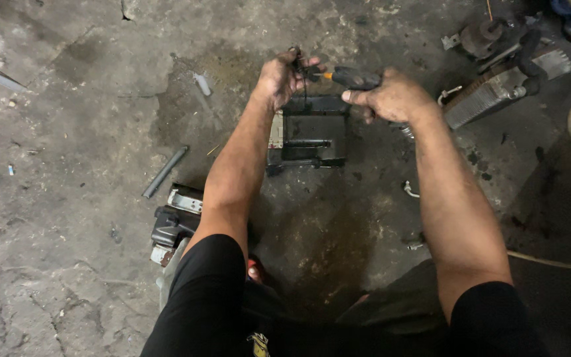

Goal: The person uses a handheld air blower to clean a black plastic automotive part, rotating it to access different sides and crevices. The person then sets the part down and picks up a smaller metal component to blow off debris.

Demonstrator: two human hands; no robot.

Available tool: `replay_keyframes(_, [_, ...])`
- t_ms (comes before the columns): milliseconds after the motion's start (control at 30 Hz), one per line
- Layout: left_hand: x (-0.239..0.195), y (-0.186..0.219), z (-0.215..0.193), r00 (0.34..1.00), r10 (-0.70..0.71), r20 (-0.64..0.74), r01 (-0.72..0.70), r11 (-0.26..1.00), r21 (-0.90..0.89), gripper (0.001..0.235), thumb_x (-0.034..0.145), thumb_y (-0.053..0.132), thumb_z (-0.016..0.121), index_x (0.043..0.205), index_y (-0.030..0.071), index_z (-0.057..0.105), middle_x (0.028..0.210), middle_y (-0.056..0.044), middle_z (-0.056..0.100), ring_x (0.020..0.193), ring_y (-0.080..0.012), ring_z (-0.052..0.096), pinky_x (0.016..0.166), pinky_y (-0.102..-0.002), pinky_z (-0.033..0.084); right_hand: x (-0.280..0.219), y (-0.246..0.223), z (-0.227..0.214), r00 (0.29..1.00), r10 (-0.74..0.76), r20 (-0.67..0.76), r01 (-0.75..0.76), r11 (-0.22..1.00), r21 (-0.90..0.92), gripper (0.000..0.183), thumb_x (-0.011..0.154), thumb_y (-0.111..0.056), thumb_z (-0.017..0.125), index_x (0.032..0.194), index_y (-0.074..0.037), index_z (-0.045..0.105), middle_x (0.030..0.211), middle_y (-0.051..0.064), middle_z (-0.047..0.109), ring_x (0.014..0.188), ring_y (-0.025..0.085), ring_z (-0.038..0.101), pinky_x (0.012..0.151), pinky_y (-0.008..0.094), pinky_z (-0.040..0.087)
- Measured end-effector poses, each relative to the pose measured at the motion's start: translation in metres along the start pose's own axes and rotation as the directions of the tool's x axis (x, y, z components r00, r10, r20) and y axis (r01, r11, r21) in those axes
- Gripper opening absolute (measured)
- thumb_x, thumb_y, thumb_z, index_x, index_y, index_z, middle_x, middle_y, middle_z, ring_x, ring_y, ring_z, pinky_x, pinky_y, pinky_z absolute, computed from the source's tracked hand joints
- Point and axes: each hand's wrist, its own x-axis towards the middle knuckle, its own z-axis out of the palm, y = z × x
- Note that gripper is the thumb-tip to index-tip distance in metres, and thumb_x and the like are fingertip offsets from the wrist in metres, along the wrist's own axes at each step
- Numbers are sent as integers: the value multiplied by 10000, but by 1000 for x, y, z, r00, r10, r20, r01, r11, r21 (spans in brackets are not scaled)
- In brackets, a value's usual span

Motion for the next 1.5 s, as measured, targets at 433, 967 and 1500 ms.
replay_keyframes(433, [49, -95, -145, 879, 287, -381, 67, 717, 694, 324, 962, 269, 692, 1144, 4, 738, 969, -143, 764, 794, -290, 717, 632, -402, 504, 20, 6, 40, 980, -3, 200, 12, 999, -42, 468, 874, -540, 769, 973, -85, 717, 713, 39, 709, 728, 198, 699, 815, 434, 540])
replay_keyframes(967, [-2, -125, -163, 965, 185, -185, 204, -88, 975, 377, 780, 138, 638, 1145, 136, 733, 1136, -211, 710, 1072, -397, 667, 902, -451, 547, 73, 50, 123, 937, -15, 348, 1, 999, 42, 395, 861, -355, 808, 1101, -62, 696, 800, 121, 721, 620, 240, 649, 602, 438, 541])
replay_keyframes(1500, [-47, -135, -62, 999, 32, 41, -21, -472, 881, 516, 881, 171, 588, 1386, 67, 589, 1527, -236, 418, 1444, -430, 346, 1195, -555, 267, 30, 34, 77, 960, 153, 235, -75, 947, -312, 525, 868, -523, 781, 905, 0, 753, 715, 125, 710, 713, 268, 686, 768, 461, 524])
